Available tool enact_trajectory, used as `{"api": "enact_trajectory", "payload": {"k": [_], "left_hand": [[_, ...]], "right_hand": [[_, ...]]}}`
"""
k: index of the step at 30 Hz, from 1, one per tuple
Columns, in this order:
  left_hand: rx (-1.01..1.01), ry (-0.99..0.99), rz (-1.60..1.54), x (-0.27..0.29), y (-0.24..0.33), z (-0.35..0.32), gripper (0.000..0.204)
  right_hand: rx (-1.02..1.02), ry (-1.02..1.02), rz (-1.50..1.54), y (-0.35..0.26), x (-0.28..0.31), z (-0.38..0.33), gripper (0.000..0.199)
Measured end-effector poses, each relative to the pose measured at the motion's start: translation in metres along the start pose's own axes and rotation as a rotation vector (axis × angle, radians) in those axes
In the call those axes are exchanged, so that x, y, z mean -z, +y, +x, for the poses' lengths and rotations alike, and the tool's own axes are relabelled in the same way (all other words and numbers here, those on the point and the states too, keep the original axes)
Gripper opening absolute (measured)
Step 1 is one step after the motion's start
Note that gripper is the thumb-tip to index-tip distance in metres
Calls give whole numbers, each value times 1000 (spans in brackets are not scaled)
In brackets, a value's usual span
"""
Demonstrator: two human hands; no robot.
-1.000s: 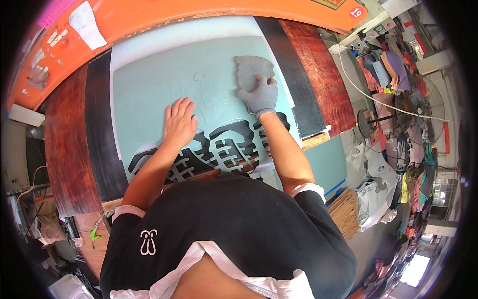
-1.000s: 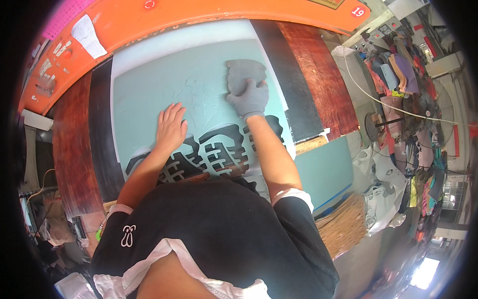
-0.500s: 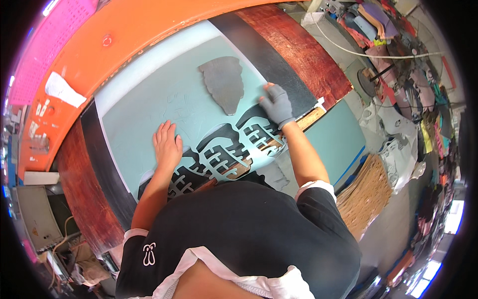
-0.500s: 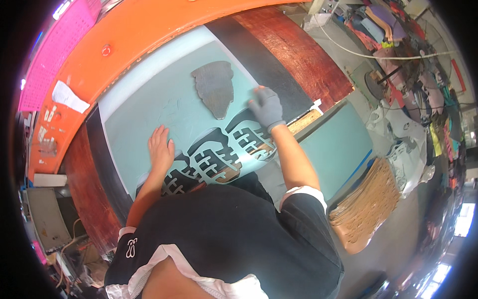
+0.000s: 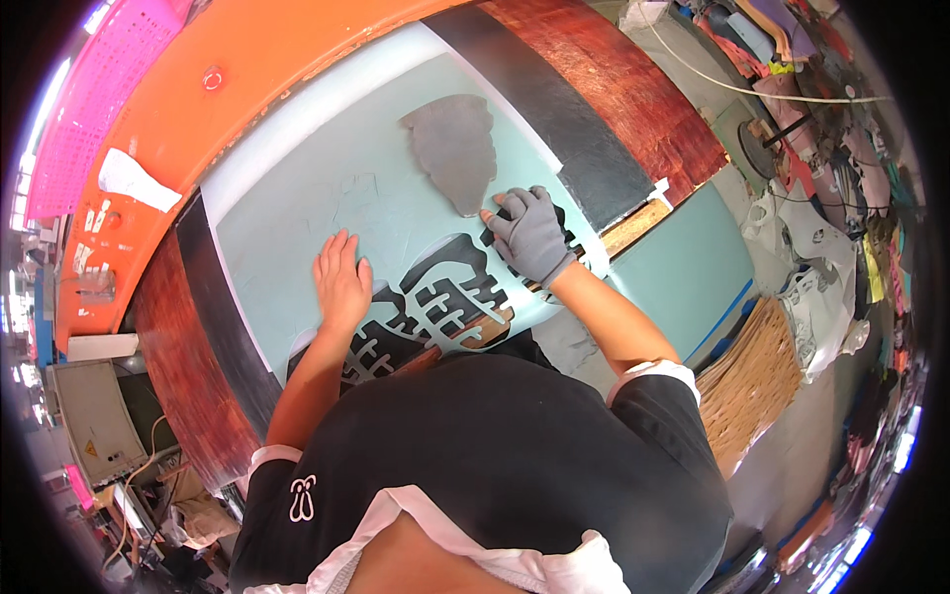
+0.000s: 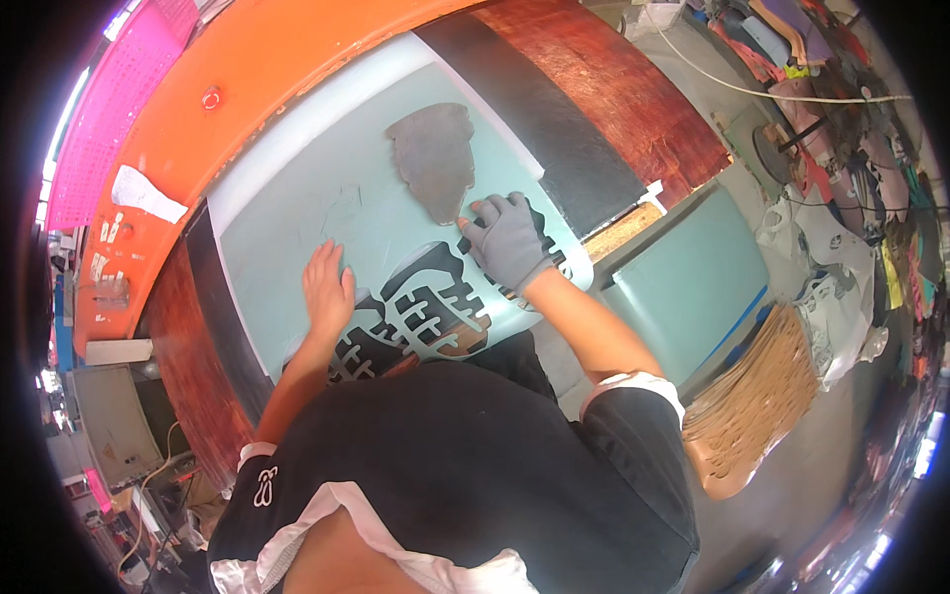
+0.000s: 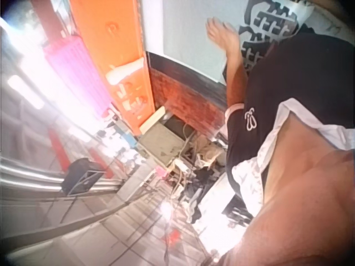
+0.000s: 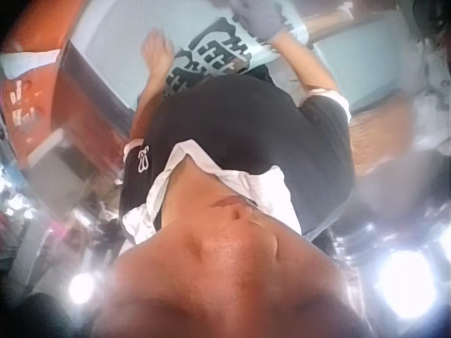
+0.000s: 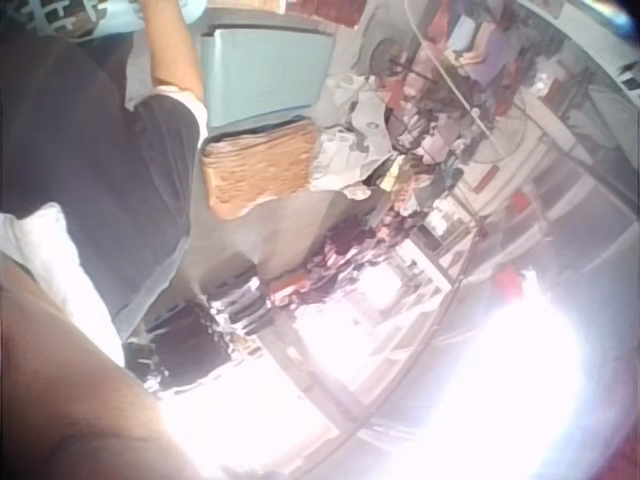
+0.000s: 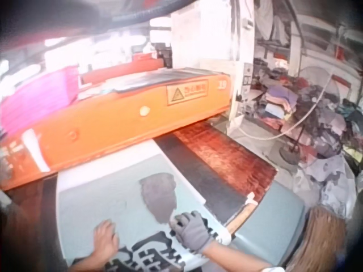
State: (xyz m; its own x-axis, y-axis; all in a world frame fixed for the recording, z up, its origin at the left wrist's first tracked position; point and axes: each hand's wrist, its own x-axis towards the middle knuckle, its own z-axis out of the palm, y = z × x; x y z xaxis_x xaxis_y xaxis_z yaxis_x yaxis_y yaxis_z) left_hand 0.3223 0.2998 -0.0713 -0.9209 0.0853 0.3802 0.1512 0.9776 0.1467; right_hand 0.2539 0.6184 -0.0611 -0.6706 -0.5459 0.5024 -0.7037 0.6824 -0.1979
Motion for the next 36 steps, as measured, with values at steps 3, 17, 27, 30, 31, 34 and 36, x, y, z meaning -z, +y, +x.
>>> {"api": "enact_trajectory", "payload": {"k": [3,17,27,30,31,34,36], "left_hand": [[13,-3,9,2,1,-1,40],[43,-13,13,3,-5,-5,40],[37,15,-7,3,-8,-7,40],[42,24,-17,4,-7,-8,41],[44,24,-18,4,-8,-8,41],[38,41,-36,5,-7,-9,41],[49,24,-42,5,-7,-9,41]], "right_hand": [[77,-15,-34,-3,-2,-1,37],[49,19,-44,-15,-15,-3,35],[-134,128,210,-9,-25,13,28],[-150,180,90,-7,-36,21,36],[-135,203,74,-8,-40,23,36],[-134,221,35,-9,-48,22,38],[-161,253,18,-11,-51,22,39]]}}
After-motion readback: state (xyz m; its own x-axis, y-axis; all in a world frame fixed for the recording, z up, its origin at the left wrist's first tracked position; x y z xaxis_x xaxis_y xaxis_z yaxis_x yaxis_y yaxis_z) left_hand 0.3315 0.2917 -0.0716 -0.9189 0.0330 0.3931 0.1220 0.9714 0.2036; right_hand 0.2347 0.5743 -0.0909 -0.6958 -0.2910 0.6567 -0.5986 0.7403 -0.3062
